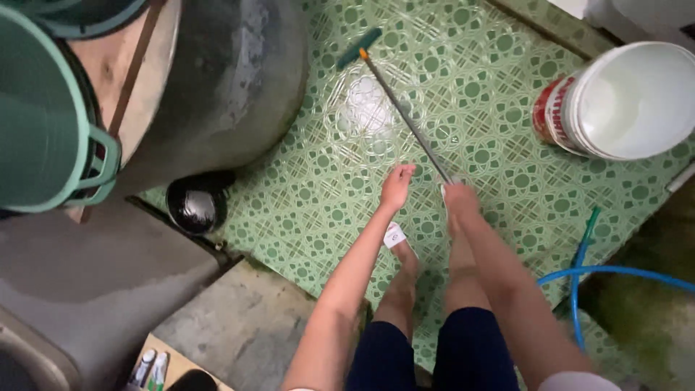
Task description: The person mops a green patterned tiled floor with a long-handled mop, moving water and foam across the surface. They then detach a blue hose from a wall tap and coil it on the floor.
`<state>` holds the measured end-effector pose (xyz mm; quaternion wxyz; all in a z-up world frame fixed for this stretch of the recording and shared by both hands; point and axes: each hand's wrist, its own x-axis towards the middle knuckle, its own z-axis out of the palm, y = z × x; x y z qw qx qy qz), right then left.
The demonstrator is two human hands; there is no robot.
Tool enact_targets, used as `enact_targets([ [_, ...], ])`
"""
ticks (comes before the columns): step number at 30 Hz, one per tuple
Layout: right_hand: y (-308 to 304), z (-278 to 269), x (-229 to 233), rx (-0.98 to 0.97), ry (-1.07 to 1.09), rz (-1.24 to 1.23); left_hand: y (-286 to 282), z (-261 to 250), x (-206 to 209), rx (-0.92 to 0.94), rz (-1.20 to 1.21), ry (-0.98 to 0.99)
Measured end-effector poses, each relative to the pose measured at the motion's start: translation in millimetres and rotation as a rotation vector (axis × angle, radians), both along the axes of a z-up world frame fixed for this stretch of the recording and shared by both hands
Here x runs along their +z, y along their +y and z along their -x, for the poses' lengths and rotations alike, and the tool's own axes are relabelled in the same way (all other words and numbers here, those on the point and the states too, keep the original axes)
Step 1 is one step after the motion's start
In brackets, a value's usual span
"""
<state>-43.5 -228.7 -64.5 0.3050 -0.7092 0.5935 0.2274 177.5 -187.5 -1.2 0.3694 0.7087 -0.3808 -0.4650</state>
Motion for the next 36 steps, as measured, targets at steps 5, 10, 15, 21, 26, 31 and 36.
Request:
enact_targets([
  [5,139.3,146.8,15.3,-0.142,0.085,0.058,37.6,8.5,-29.8,-0.141,-0.165,-0.003],
  [10,232.6,259.1,66.5,-0.312,0.166,-0.115,68.2,-19.4,-46.8,-0.15,-0.202,-0.085],
  [15,295.8,316.7,96.6,-0.154,0.309,-0.25,66.7,-58.7,-40.3,-0.13,-0.242,-0.181],
  [21,247.0,280.3,101.9,-0.326,0.143,-0.088,55.8,-71.6,-17.9,-0.048,-0.27,-0.193],
  [26,90.0,133.1,81.2,-0.44,-0.347,0.14,64.6,-62.1,-13.6,0.0,-0.2,-0.066],
  [31,-55.1,-23.8,74.6,-0.324,-0.118,0.131,71.0,-59.6,-8.9,-0.022,-0.133,0.004],
  [36,-46.9,-8.4,81.3,-0.216,-0.013,0.139,78.4,-53.7,-4.2,-0.001,-0.161,0.046],
])
